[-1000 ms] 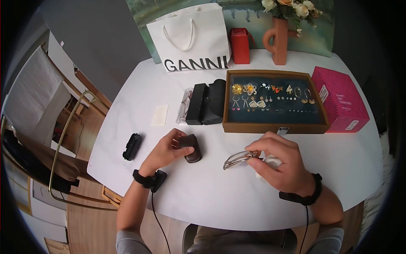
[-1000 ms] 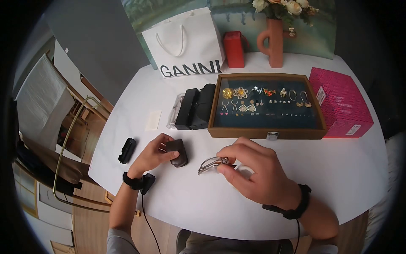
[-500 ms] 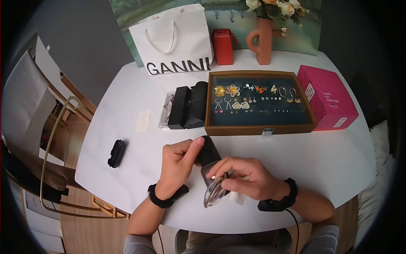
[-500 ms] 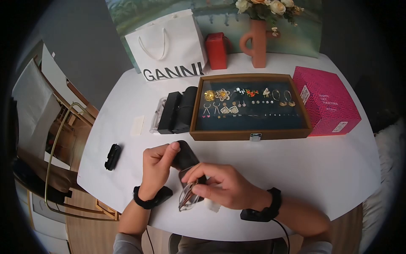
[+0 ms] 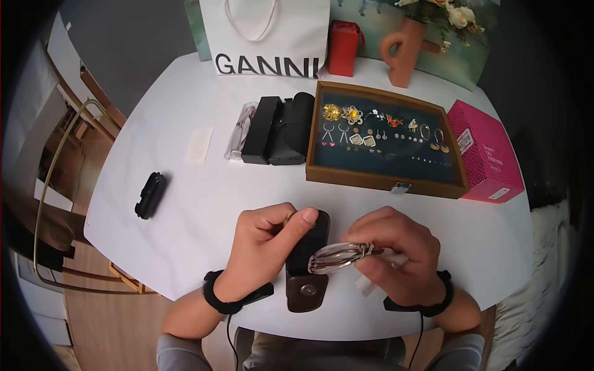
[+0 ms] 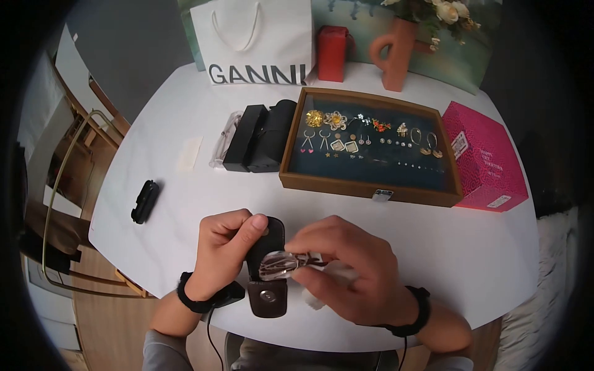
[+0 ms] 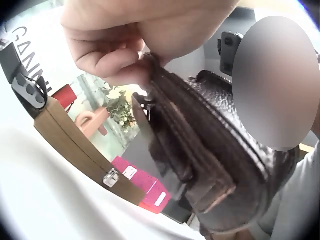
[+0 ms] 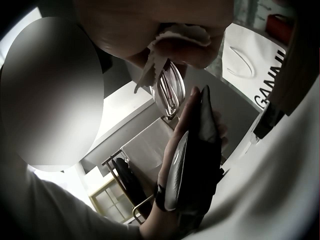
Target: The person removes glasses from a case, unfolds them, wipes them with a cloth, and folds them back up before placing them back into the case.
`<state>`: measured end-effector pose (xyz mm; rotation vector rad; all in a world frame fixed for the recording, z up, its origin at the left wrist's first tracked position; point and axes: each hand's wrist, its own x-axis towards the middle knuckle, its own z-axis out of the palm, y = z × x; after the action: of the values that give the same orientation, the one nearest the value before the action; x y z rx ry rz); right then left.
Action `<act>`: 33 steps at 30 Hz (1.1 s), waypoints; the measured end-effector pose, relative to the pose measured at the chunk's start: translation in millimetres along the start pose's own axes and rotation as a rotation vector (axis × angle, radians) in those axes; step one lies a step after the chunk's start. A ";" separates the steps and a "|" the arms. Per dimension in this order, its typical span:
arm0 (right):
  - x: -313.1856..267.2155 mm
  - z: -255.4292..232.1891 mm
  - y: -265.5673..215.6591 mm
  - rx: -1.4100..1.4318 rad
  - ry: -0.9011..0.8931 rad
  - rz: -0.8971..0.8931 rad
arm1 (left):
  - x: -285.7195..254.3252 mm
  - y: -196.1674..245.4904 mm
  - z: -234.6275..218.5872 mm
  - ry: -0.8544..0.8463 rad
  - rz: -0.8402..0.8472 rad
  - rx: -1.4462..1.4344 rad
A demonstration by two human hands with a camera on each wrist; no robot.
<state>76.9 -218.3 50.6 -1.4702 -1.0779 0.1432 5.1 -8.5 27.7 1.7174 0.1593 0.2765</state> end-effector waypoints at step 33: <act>-3.7 15.9 -3.8 -0.300 -0.082 0.056 | -5.4 3.9 -6.9 0.033 0.001 -0.477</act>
<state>62.5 -210.1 48.1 -1.7766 -1.1617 0.0837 -2.2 -4.0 32.1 1.2410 0.1058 0.3149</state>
